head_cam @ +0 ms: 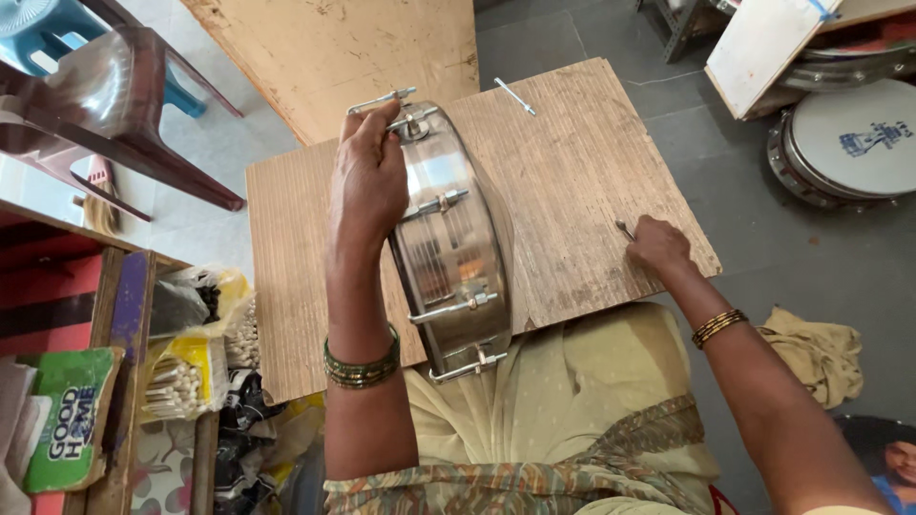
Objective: The person uses a small wrench and their hands to tighten and adjust the tension rods around the rim of a snare drum.
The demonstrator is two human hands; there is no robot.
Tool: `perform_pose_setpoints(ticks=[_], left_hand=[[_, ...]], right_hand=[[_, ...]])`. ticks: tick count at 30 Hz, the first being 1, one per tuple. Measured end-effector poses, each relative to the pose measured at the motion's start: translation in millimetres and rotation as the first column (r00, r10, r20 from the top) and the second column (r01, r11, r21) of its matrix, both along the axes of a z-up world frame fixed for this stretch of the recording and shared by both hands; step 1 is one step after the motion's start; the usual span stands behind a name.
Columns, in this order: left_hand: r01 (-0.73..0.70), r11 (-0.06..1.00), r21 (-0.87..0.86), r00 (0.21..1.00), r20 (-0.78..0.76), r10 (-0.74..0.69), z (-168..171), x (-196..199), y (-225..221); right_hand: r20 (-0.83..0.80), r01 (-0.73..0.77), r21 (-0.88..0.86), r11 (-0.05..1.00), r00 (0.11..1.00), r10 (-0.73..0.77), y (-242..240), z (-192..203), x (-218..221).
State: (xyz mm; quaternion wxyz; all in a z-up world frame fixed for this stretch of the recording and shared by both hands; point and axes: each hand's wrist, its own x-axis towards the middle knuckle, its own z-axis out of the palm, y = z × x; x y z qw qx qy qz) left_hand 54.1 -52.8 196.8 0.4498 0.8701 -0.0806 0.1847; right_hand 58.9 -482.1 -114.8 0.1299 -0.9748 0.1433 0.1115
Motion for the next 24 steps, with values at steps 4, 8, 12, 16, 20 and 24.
perform_pose_setpoints(ticks=[4,8,12,16,20,24], left_hand=[[-0.007,1.0,0.025,0.999,0.032,0.006,-3,2,3],[-0.001,1.0,0.031,0.997,0.08,-0.001,-10,4,12],[-0.004,1.0,0.026,0.997,0.081,0.002,-13,2,21],[-0.01,1.0,0.01,0.996,0.086,0.01,-15,5,22],[-0.043,0.998,0.036,0.992,0.116,0.038,-17,5,16],[-0.069,0.995,0.068,0.992,0.112,0.062,-18,5,13]], right_hand=[[0.058,0.131,0.443,0.887,0.983,-0.175,24,34,-5],[0.095,-0.037,0.972,0.232,0.965,-0.246,61,109,-16],[0.18,-0.173,0.984,0.052,0.939,-0.292,105,197,-41],[0.346,-0.329,0.938,0.108,0.905,-0.248,146,255,-74],[0.437,-0.422,0.9,0.113,0.875,-0.207,173,288,-96],[0.531,-0.527,0.847,0.072,0.831,-0.163,186,312,-119]])
